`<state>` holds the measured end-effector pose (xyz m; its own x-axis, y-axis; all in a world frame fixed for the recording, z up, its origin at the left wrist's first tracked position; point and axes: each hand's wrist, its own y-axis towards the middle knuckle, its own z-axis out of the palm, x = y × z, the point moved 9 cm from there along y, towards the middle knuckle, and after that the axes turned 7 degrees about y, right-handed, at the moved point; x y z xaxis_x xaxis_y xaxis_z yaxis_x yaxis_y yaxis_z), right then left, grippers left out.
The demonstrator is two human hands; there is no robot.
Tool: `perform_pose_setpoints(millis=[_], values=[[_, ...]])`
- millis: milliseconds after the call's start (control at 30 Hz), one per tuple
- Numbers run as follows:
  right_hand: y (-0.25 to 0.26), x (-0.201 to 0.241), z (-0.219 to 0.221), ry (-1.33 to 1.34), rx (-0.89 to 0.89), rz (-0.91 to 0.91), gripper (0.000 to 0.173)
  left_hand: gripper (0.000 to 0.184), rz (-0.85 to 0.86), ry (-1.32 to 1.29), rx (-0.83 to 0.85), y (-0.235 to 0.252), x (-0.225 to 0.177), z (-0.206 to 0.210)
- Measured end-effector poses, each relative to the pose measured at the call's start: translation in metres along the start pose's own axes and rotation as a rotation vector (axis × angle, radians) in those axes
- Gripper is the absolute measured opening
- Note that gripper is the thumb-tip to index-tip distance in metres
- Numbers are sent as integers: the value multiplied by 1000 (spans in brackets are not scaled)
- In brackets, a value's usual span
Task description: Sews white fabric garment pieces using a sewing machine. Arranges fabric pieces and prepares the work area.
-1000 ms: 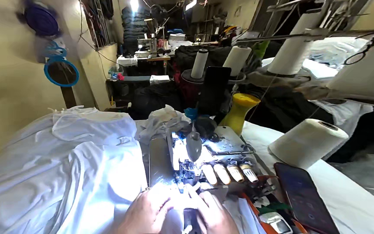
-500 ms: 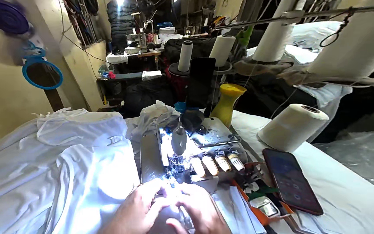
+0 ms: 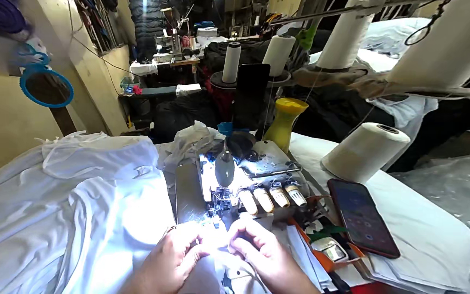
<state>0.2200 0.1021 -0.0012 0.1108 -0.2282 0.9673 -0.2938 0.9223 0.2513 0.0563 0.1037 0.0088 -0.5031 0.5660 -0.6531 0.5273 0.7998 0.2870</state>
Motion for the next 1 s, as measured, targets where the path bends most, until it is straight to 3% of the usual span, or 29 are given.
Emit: perform_pose_setpoints(millis=[100, 233, 300, 367, 467, 567, 700, 833, 1000], values=[[4, 7, 2, -50, -6, -28, 15, 31, -13, 42, 73, 1, -5, 9], [-3, 24, 10, -480, 3, -300, 17, 28, -50, 103, 44, 3, -2, 12], [-11, 24, 21, -653, 32, -304, 29, 25, -32, 85, -3, 3, -3, 9], [-17, 16, 27, -752, 25, -260, 26, 25, -19, 55, -15, 3, -4, 9], [-17, 9, 19, -672, -47, -242, 10, 22, -7, -10, 42, 1, -6, 11], [-13, 13, 15, -607, -3, -253, 13, 20, 24, -47, 111, -3, -9, 13], [-14, 16, 24, -741, 162, -213, 20, 12, 3, 46, 140, -5, -10, 11], [-18, 12, 26, -613, 288, -80, 27, 6, 54, 88, 33, -6, -21, 6], [-15, 20, 19, -614, 180, -176, 20, 10, 81, 64, -48, -9, -27, -1]])
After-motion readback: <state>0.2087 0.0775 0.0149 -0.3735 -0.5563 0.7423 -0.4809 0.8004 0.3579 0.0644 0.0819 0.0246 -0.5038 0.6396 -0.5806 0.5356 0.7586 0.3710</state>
